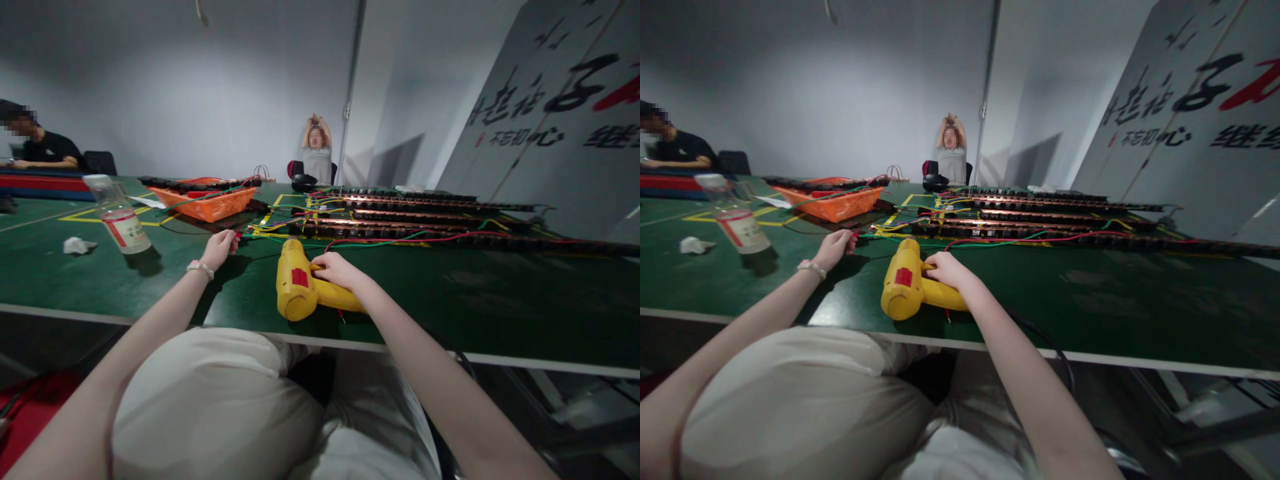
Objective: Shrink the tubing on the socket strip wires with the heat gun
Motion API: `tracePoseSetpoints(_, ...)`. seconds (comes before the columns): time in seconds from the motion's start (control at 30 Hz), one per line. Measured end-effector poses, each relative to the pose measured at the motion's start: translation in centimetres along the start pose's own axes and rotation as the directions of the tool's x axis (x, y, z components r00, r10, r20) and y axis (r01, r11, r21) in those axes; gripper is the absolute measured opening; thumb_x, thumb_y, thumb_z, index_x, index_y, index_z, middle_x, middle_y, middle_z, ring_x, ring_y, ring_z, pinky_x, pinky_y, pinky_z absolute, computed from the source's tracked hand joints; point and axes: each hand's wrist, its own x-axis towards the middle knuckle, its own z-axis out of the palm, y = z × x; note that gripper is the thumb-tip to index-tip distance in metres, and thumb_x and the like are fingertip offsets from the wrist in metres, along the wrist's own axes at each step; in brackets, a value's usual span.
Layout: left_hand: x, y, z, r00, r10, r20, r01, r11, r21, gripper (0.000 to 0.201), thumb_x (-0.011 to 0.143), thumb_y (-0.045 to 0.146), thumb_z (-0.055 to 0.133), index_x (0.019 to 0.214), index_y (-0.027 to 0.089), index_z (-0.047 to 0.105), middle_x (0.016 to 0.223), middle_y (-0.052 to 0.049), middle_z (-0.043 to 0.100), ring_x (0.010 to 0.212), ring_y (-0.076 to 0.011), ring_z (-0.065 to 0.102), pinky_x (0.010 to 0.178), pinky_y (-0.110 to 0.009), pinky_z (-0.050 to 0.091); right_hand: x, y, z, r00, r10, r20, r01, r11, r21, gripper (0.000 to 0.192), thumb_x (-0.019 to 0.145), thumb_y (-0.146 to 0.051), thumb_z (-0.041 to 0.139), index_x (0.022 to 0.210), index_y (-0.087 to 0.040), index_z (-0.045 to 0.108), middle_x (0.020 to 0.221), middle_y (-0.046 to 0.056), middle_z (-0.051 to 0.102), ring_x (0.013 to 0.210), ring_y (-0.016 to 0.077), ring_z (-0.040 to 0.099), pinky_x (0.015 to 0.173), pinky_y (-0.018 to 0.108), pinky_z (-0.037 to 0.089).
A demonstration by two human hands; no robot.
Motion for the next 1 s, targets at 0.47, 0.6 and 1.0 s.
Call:
tracePoseSetpoints(0.47,-0.4,1.2,0.2,1.000,-0.021,-0.001,0.021,1.000,0.017,0.025,0.086,0.028,0.046,0.068,0.015,0.057,0.053,0.001,0.053,0.045,-0.0098,0.047,0.047,-0.021,0.040,4.1,-4.2,2.9,0.992,-0.124,-0.019,0.124,0.992,-0.014,0.013,0.079,-0.011,0.060,0.083,-0.012,0.073,0.083,0.006,0.071,0.079,0.0154,0.060,0.068,0.023,0.037)
tracePoseSetpoints(0.6,-0.6,1.6,0.1,1.000,0.009,-0.015,-0.007,0.995,0.103,0.027,0.086,0.027,0.045,0.064,0.016,0.056,0.052,0.001,0.052,0.047,-0.0103,0.046,0.049,-0.021,0.038,4.8,-5.7,3.5,0.986,-0.164,-0.018,0.164,0.987,-0.006,0.015,0.081,-0.013,0.061,0.087,-0.014,0.074,0.088,0.008,0.072,0.082,0.0171,0.061,0.071,0.024,0.039)
tracePoseSetpoints(1.0,-1.0,2.8,0.3,1.000,0.008,-0.010,-0.007,0.991,0.136,0.029,0.085,0.025,0.044,0.057,0.018,0.049,0.049,0.002,0.048,0.048,-0.0107,0.043,0.050,-0.021,0.036,5.1,-5.9,3.9,0.981,-0.186,-0.063,0.186,0.983,-0.002,0.015,0.084,-0.017,0.061,0.091,-0.014,0.074,0.090,0.008,0.073,0.081,0.0165,0.062,0.069,0.023,0.039)
